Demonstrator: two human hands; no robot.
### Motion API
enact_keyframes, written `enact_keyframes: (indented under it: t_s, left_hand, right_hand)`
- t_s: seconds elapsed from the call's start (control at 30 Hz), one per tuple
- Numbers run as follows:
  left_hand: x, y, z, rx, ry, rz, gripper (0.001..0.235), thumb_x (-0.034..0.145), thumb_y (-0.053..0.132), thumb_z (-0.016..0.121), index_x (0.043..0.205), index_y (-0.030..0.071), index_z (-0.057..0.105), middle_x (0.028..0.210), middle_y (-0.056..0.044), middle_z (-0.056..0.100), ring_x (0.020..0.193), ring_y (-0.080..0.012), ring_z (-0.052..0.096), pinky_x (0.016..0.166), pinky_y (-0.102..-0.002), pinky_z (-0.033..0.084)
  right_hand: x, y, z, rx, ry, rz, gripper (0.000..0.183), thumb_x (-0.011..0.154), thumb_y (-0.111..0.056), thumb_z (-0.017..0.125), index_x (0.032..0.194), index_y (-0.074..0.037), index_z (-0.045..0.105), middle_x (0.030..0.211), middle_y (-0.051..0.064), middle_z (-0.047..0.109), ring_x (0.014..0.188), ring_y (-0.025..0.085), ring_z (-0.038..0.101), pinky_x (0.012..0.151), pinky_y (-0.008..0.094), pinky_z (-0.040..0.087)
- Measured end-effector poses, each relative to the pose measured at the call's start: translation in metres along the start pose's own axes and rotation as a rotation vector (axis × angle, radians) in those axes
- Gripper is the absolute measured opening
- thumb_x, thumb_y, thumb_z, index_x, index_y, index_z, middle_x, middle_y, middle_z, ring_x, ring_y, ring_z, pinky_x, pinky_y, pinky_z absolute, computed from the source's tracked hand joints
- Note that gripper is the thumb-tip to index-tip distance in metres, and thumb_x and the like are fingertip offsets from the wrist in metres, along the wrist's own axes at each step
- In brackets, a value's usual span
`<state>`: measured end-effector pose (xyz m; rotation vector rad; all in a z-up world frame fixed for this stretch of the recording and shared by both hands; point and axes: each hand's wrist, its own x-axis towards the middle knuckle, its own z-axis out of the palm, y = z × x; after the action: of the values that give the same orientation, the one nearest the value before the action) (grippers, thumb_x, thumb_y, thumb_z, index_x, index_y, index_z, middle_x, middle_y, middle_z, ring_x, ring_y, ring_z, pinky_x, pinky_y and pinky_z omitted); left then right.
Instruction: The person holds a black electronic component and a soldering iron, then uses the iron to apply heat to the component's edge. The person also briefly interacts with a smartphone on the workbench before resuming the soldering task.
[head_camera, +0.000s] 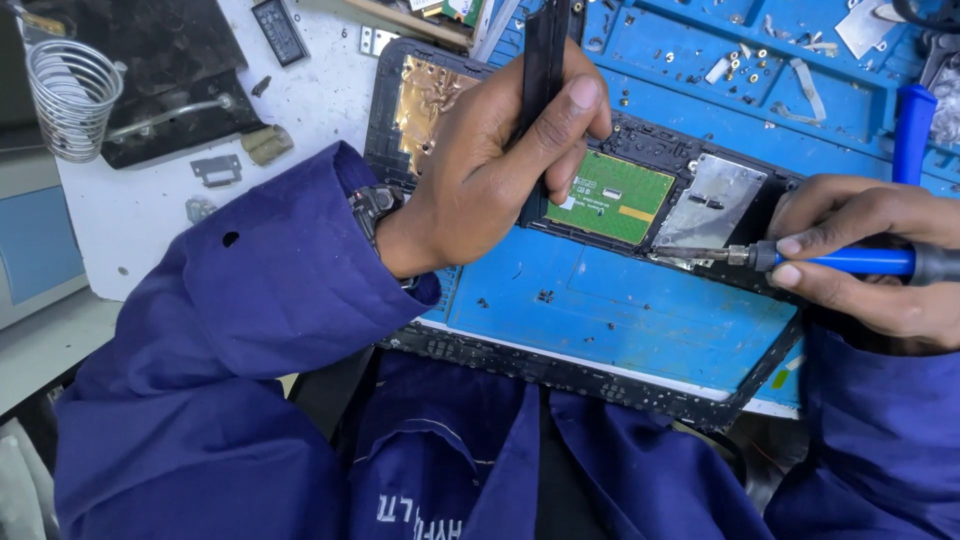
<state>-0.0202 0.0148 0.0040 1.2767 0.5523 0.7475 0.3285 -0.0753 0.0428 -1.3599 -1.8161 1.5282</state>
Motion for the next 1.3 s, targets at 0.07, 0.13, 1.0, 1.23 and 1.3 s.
enact_keyframes:
  t_s: [0.07,0.13,1.0,1.23,1.3]
  left_hand:
    - [-0.002,0.000,0.001,-0.005,0.001,-0.004,0.030,0.126,0.052,0.039,0.134,0.028,0.056,0.095,0.003,0.057,0.083,-0.0204,0.059,0.089,-0.043,0.069]
    - [-0.001,0.000,0.000,-0.010,0.001,-0.008,0.030,0.126,0.052,0.040,0.134,0.028,0.056,0.095,0.003,0.057,0.084,-0.0204,0.059,0.090,-0.044,0.069]
    - [0.000,0.000,0.000,0.008,-0.011,0.010,0.029,0.127,0.049,0.039,0.134,0.026,0.055,0.095,0.002,0.057,0.084,-0.0200,0.059,0.091,-0.043,0.069]
    - [0.000,0.000,-0.001,0.028,-0.002,0.011,0.029,0.127,0.049,0.039,0.133,0.025,0.055,0.094,0.003,0.058,0.084,-0.0199,0.060,0.091,-0.043,0.069]
    - [0.000,-0.002,-0.001,-0.001,-0.019,0.024,0.029,0.128,0.049,0.038,0.134,0.026,0.055,0.096,0.002,0.056,0.085,-0.0206,0.058,0.092,-0.044,0.069]
  right_hand:
    - [0.002,-0.003,0.002,-0.006,-0.006,-0.014,0.019,0.083,-0.006,0.075,0.099,-0.011,0.067,0.088,0.008,0.069,0.080,0.021,0.077,0.073,0.028,0.063]
    - [0.004,-0.005,0.001,-0.011,-0.011,-0.028,0.019,0.083,-0.006,0.075,0.100,-0.011,0.067,0.087,0.008,0.069,0.078,0.021,0.077,0.072,0.027,0.063]
    - [0.002,-0.005,0.001,-0.032,-0.029,-0.003,0.018,0.086,-0.006,0.073,0.101,-0.012,0.066,0.090,0.006,0.068,0.080,0.019,0.076,0.071,0.026,0.061]
    - [0.001,-0.004,0.003,0.004,0.020,-0.013,0.016,0.084,-0.004,0.074,0.095,-0.010,0.065,0.086,0.008,0.068,0.078,0.021,0.074,0.069,0.027,0.059]
    - [0.003,-0.004,0.002,-0.005,-0.017,-0.018,0.017,0.086,-0.006,0.073,0.101,-0.012,0.066,0.088,0.006,0.068,0.079,0.019,0.075,0.071,0.026,0.062]
